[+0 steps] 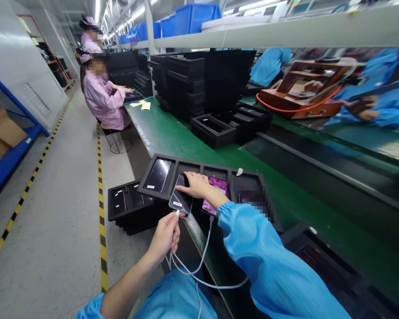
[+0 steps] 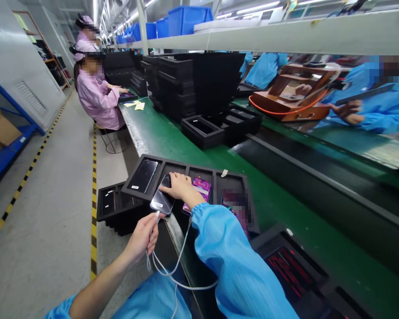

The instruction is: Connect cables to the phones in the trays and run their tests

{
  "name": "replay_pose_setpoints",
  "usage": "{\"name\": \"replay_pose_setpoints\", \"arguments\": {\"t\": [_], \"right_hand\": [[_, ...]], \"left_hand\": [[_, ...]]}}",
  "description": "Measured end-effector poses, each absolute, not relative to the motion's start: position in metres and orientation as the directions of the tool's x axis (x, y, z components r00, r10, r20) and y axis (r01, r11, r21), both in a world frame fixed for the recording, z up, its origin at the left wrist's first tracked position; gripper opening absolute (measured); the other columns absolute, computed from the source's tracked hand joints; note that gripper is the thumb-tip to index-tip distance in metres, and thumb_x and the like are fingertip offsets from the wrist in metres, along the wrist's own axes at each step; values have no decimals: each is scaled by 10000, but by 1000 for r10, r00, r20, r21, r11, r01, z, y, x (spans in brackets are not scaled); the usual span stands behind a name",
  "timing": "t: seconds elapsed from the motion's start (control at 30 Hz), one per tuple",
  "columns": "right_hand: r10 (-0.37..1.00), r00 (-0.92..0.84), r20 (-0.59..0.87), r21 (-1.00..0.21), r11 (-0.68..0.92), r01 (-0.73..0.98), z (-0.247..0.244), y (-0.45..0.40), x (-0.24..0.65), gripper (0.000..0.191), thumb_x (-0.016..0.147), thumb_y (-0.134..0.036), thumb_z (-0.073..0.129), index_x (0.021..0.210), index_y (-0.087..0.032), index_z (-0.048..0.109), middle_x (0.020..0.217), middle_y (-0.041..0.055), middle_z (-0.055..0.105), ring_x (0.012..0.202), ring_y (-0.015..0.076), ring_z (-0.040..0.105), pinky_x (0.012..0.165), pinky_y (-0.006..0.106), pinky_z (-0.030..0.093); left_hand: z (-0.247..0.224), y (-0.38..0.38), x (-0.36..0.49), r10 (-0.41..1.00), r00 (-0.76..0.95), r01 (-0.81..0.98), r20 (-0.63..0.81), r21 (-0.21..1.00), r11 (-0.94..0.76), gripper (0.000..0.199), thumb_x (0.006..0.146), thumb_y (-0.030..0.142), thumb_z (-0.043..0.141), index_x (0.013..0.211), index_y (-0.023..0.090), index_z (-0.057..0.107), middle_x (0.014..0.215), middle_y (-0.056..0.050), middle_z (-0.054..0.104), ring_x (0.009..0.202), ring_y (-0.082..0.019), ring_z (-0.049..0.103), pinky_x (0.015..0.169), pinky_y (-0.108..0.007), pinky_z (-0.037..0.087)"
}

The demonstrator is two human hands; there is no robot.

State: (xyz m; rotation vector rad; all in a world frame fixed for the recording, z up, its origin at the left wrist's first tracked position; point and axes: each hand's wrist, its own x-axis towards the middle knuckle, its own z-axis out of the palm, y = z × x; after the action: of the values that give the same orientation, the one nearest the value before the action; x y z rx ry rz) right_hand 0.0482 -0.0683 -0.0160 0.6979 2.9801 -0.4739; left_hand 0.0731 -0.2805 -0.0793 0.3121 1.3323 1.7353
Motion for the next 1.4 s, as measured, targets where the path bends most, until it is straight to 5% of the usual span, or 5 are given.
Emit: {"name": "replay_pose_setpoints", "arguments": {"t": [0.5, 0.8, 1.03, 1.13, 1.4], "right_hand": [[404, -908, -112, -281, 864, 419, -5, -67, 55, 656, 985, -535, 752, 1508, -184, 566, 1477, 152, 607, 1348, 339, 589, 1156, 573, 450], [489, -867, 102, -366, 828, 424, 69, -39, 237, 378, 1063, -376, 646, 1392, -195, 687, 1415, 155, 673, 1328, 332, 605, 1167, 493, 443], [690, -431, 582, -365, 695, 620, 29, -108, 481, 326, 1096, -540, 562, 1279, -332, 734, 1229, 38, 771, 1065, 249, 748, 856, 382, 597], [735, -161, 659, -404, 526, 748, -17, -175, 523, 266, 1092, -445, 598, 1279, -302, 721, 1180, 41, 774, 993, 251, 754, 875, 404, 589], [630, 208, 748, -487, 307, 818, -85, -263, 527, 434, 986, -120, 684, 1396, -262, 676, 1157, 96, 737, 1080, 341, 694, 959, 514, 507]], "left_hand": [[-71, -263, 65, 738, -585, -442, -336, 895, 58, 874, 645, 836, 834, 1070, 81, 714, 817, -144, 781, 540, -129, 567, 463, -240, 465], [-47, -288, 26, 571, -776, 447, 268, 872, 198, 539, 971, 650, 645, 687, 193, 670, 620, -9, 617, 606, -151, 571, 619, -244, 446], [-27, -232, 118, 865, -56, 613, 499, 701, -365, 119, 1009, 264, 672, 984, 228, 783, 924, -67, 770, 861, -215, 710, 782, -304, 563], [-27, -205, 161, 827, 217, 615, 519, 586, -528, 244, 1006, 197, 663, 1228, 247, 750, 1197, -115, 765, 1080, -253, 712, 932, -371, 587], [-53, -189, 225, 842, 148, 646, 520, 594, -480, 341, 1031, 243, 635, 1371, 257, 623, 1438, -152, 619, 1338, -283, 630, 1109, -456, 556]]}}
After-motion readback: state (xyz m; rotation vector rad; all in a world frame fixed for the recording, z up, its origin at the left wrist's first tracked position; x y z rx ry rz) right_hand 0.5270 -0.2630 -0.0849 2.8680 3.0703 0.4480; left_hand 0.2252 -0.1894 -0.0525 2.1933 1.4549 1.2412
